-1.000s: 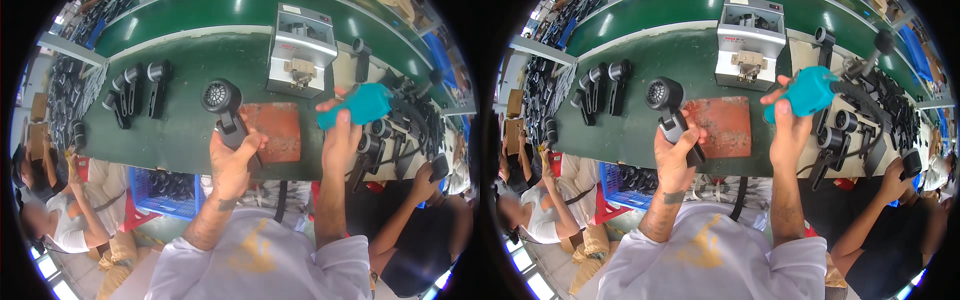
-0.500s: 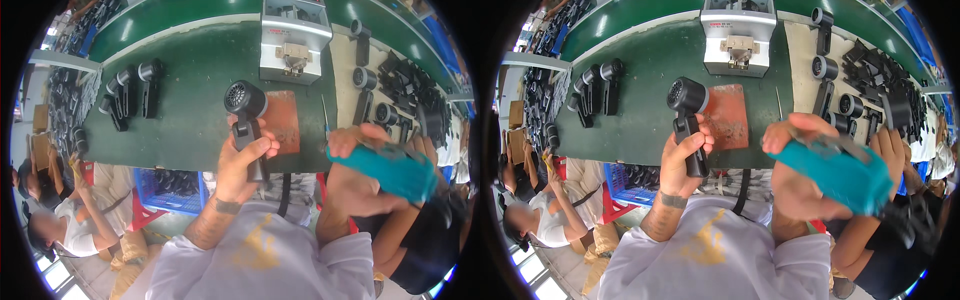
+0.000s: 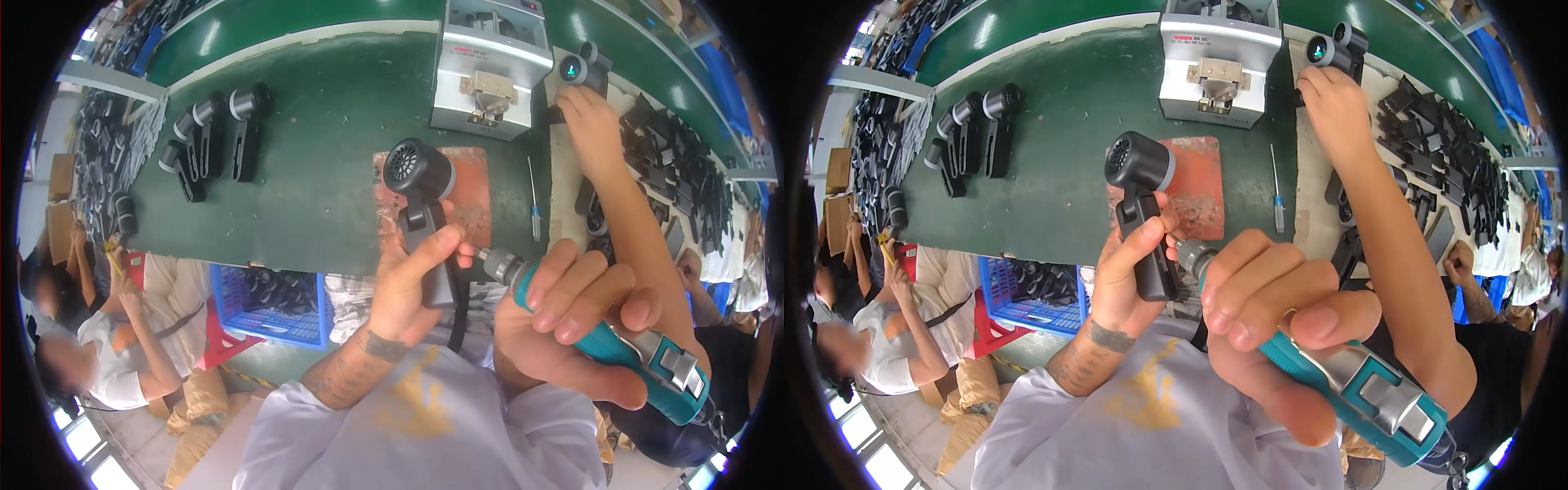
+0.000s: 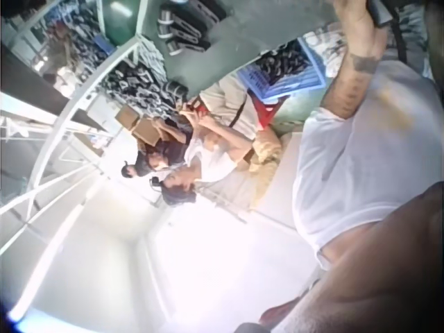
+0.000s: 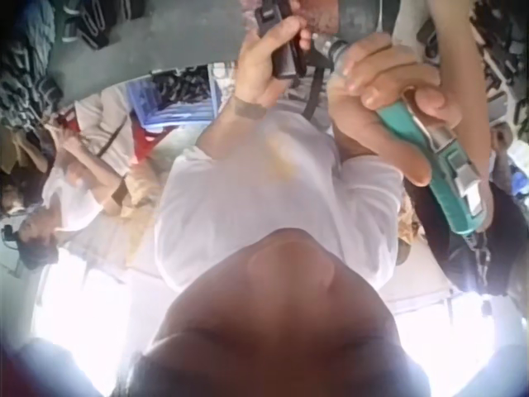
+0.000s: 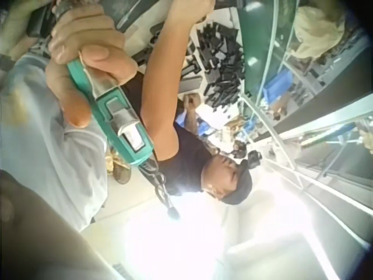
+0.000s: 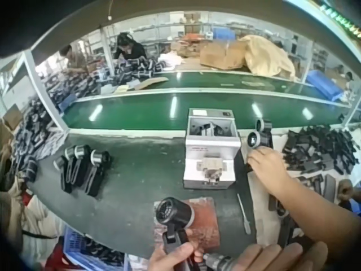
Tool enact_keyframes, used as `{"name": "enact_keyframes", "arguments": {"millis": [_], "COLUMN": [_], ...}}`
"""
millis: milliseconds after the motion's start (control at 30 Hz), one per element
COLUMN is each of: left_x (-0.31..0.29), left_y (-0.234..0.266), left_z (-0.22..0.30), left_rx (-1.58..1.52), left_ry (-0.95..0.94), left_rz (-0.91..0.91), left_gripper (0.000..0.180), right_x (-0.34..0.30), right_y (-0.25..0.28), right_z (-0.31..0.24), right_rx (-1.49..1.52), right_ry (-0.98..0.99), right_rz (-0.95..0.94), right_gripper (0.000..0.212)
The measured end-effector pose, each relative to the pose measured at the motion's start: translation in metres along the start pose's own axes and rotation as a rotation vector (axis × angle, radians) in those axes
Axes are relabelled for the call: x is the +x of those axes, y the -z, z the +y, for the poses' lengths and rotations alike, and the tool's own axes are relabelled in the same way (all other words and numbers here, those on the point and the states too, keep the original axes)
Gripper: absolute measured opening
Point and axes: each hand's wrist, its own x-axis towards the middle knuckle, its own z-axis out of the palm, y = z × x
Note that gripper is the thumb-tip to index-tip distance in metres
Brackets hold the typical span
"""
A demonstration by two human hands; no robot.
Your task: Using an electric screwdriver to assemble plastic housings for electronic handheld devices at an assembly line.
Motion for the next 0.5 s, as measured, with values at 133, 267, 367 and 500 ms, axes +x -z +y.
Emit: {"name": "enact_keyframes", "arguments": {"millis": [133,267,367,500], "left_x": [-0.0043,-0.0032,0.0014,-0.0041], "left_y": [-0.0021,-0.0031,-0.0052,-0.0076], "left_z": [0.0019,0.0016,-0.0008,0.0043], "left_rx": [-0.062,-0.07,-0.127,-0.111], "left_ry": [0.025,0.05,0.06,0.026], "left_rz": [-0.003,-0.02,-0.017,-0.013], "left_gripper": [0.045,0.045,0.044,0.042], "right_x": [-0.0008,-0.0016,-0.0014,-0.0019], "right_y": [-0.0007,-0.0016,-0.0017,-0.0062], "right_z": [0.0011,-0.0008,0.002,0.0058], "right_rx": [0.012,-0.005,-0.007,0.01], "right_ry": [0.02,0.019,0.04,0.078], "right_rz": [-0.031,-0.016,-0.01,-0.033], "right_gripper": [0.068,0.068,0.067,0.065]}}
